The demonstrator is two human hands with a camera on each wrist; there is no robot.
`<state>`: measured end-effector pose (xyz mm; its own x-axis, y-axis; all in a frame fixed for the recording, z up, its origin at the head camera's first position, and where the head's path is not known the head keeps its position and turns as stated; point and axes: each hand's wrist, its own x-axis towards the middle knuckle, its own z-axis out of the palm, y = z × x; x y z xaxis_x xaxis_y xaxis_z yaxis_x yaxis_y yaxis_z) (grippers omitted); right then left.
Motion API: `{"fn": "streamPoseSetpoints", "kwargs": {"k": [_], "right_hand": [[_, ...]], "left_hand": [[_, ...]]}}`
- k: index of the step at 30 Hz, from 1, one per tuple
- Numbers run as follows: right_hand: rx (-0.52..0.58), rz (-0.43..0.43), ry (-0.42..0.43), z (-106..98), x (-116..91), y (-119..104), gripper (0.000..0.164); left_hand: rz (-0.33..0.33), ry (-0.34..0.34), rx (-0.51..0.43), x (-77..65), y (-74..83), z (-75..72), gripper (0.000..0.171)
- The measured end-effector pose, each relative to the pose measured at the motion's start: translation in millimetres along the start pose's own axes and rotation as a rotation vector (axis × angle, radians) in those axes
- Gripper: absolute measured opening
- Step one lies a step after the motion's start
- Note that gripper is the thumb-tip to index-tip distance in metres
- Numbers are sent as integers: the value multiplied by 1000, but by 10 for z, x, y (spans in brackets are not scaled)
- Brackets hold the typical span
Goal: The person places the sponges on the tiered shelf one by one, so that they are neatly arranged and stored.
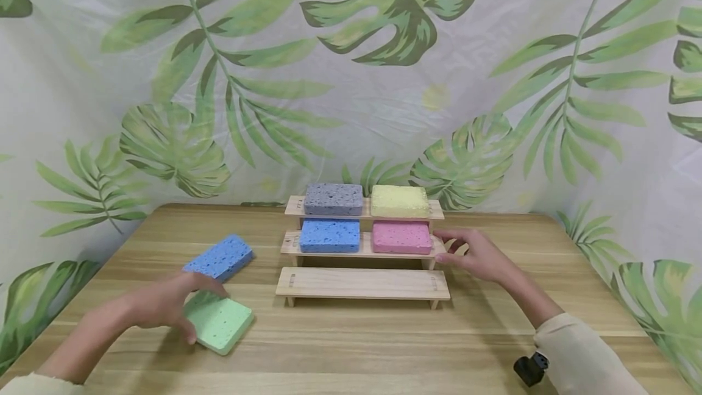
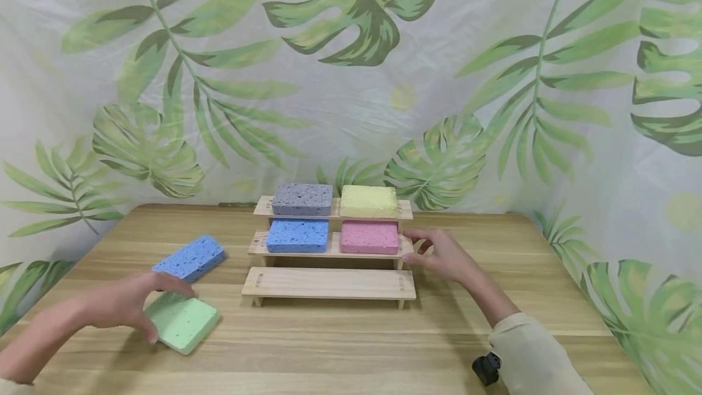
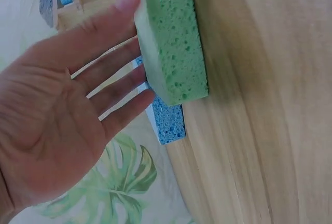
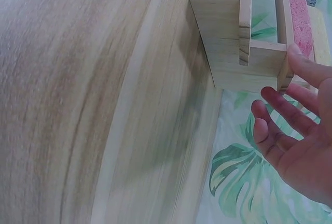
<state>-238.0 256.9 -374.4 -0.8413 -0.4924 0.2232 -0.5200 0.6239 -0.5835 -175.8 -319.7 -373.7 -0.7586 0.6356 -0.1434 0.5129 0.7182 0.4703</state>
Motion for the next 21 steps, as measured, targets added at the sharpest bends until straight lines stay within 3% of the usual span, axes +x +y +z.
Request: {"fn": "streamPoseSetpoints", "kwargs": {"k": [3, 7, 12, 21], "right_hand": [[-4, 4, 2, -4, -1, -5, 48], [-1, 11, 10, -2, -2, -10, 48], [11, 12, 12, 12, -3, -6, 47], [5, 15, 11, 9, 9, 5, 48]], "left_hand": [[-33, 4, 45, 0, 27, 36, 74], [-23, 31, 66, -6, 21, 79, 73], [72, 87, 66, 17, 38, 90, 67], [260, 211, -16, 122, 196, 10, 60]]}}
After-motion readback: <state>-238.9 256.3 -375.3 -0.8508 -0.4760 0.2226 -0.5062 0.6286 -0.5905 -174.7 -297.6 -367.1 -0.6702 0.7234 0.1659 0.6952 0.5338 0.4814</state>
